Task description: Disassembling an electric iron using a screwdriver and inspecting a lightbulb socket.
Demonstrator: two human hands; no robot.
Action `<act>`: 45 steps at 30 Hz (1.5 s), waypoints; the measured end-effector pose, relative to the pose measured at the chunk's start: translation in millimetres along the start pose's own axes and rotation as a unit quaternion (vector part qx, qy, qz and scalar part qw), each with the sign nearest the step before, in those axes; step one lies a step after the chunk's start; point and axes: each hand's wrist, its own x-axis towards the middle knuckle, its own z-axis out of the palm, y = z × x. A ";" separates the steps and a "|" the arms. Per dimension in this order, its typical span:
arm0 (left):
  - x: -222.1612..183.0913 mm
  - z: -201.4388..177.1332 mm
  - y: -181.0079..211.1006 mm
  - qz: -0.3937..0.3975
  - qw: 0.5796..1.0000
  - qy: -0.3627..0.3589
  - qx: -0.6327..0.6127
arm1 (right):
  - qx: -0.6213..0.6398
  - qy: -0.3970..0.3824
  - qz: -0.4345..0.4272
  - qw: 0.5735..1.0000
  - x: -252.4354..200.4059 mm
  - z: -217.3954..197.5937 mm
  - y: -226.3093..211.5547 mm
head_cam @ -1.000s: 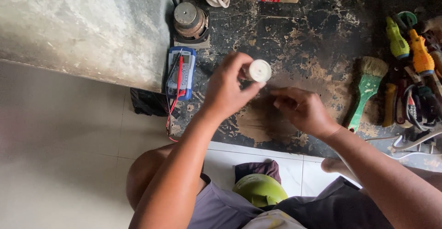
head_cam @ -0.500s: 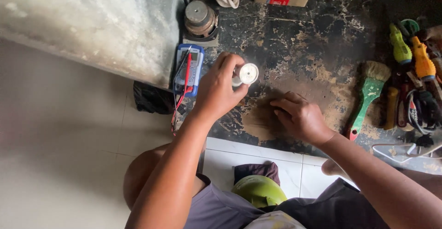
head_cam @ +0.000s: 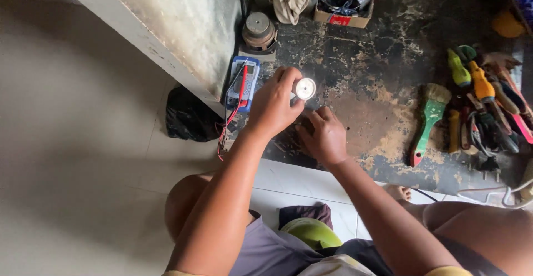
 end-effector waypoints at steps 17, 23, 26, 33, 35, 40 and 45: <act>-2.0 -1.5 6.7 0.078 0.997 -0.018 0.021 | 0.314 0.203 0.134 0.918 -4.9 -100.7 -44.9; -7.4 3.1 18.7 0.099 0.994 -0.042 -0.009 | 0.183 0.229 0.071 0.953 1.3 -100.9 -40.4; -9.7 7.5 17.2 0.106 0.993 -0.041 0.005 | 0.187 0.220 0.060 0.955 -5.6 -103.5 -39.6; -10.2 14.2 12.5 0.117 0.992 -0.047 0.027 | 0.183 0.203 0.089 0.958 -16.0 -101.2 -39.3; -12.2 11.5 14.5 0.115 0.992 -0.050 0.019 | 0.175 0.189 0.089 0.962 -14.1 -100.7 -40.9; -15.2 8.7 19.8 0.105 0.992 -0.066 -0.002 | 0.171 0.187 0.107 0.961 -23.4 -93.6 -33.0; -13.9 11.3 15.8 0.108 0.992 -0.072 0.002 | 0.162 0.171 0.122 0.964 -27.2 -91.2 -32.6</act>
